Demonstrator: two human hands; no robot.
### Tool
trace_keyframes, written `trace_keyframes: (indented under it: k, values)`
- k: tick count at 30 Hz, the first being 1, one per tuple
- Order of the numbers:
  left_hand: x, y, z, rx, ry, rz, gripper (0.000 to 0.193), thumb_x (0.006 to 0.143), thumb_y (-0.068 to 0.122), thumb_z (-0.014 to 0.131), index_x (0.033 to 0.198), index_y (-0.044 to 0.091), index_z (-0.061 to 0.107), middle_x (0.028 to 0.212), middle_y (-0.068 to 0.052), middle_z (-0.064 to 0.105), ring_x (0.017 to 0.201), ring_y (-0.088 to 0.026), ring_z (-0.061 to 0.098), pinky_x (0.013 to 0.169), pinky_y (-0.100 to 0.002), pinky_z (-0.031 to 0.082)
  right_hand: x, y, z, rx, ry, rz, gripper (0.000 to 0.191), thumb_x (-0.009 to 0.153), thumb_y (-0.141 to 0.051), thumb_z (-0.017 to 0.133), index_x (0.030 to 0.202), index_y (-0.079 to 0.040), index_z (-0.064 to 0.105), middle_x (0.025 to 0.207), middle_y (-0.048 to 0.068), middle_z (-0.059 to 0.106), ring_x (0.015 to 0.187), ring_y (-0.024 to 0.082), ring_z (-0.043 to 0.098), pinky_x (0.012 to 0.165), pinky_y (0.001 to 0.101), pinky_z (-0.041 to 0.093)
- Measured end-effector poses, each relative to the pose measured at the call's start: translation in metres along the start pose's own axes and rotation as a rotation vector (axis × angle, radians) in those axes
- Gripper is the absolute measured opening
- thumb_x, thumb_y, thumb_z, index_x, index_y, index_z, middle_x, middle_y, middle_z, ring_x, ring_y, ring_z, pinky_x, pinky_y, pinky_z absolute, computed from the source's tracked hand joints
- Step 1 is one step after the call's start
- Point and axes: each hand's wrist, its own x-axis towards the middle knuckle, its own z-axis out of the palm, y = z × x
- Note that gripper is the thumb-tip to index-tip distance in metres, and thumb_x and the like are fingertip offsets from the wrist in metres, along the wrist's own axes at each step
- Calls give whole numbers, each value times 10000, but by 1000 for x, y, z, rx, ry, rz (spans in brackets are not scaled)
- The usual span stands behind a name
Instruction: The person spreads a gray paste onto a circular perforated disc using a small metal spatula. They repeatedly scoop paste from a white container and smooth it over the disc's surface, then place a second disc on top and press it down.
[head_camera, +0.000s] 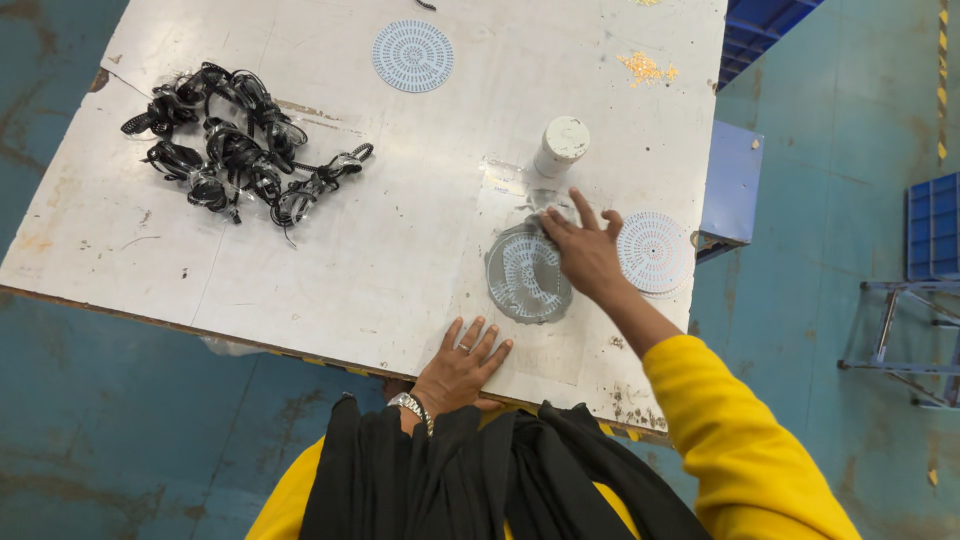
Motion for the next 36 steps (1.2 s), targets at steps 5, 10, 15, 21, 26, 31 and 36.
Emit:
trace_keyframes:
  k: [5,10,15,21,26,31,36]
  values:
    - [-1,1,1,-22,0,1,1103,701,791,705,1516,93,451,1486,-214,450,1447,-439,317,1191,-645,190,-8,-3,12,-113,-249,-37,695,808,3,520,1470,-207,535,1515,29,527,1565,231,165,1126,635,58]
    - [2,-1,1,-51,-5,3,1085,701,728,724,1537,104,427,1504,-216,439,1460,-455,300,1182,-664,183,-3,12,9,-161,-628,-40,608,812,-39,560,1358,-299,625,1464,-38,578,1531,213,264,1132,629,92]
    - [4,-2,5,-3,1,16,1043,731,705,692,1550,121,417,1515,-207,438,1464,-452,306,1174,-668,196,26,35,4,-185,-619,-98,380,900,-162,618,1190,-362,761,1248,-67,732,1462,159,423,1150,545,198]
    - [6,-2,3,38,98,12,905,826,682,616,1531,133,472,1494,-186,464,1452,-430,350,1195,-652,212,52,22,21,-59,-401,-428,362,896,-131,619,1176,-325,741,1239,-105,723,1391,191,446,1059,460,290]
    - [5,-1,-1,-38,70,-1,850,812,609,604,1494,115,489,1470,-199,479,1425,-436,363,1171,-654,214,69,4,28,-258,-501,-593,359,927,-137,599,1195,-342,721,1246,-145,708,1402,175,421,1103,459,278]
    - [4,0,-1,48,111,-12,692,887,447,620,1503,154,506,1486,-154,492,1460,-391,371,1215,-624,226,66,18,25,-287,-655,-497,286,994,-302,548,1211,-399,708,1232,-166,703,1358,141,447,1165,446,241]
    - [3,1,0,62,107,-9,692,872,407,636,1501,152,504,1482,-163,495,1454,-395,372,1204,-623,227,46,47,26,-246,-632,-441,322,1002,-269,523,1233,-406,701,1226,-138,702,1325,118,474,1163,481,226]
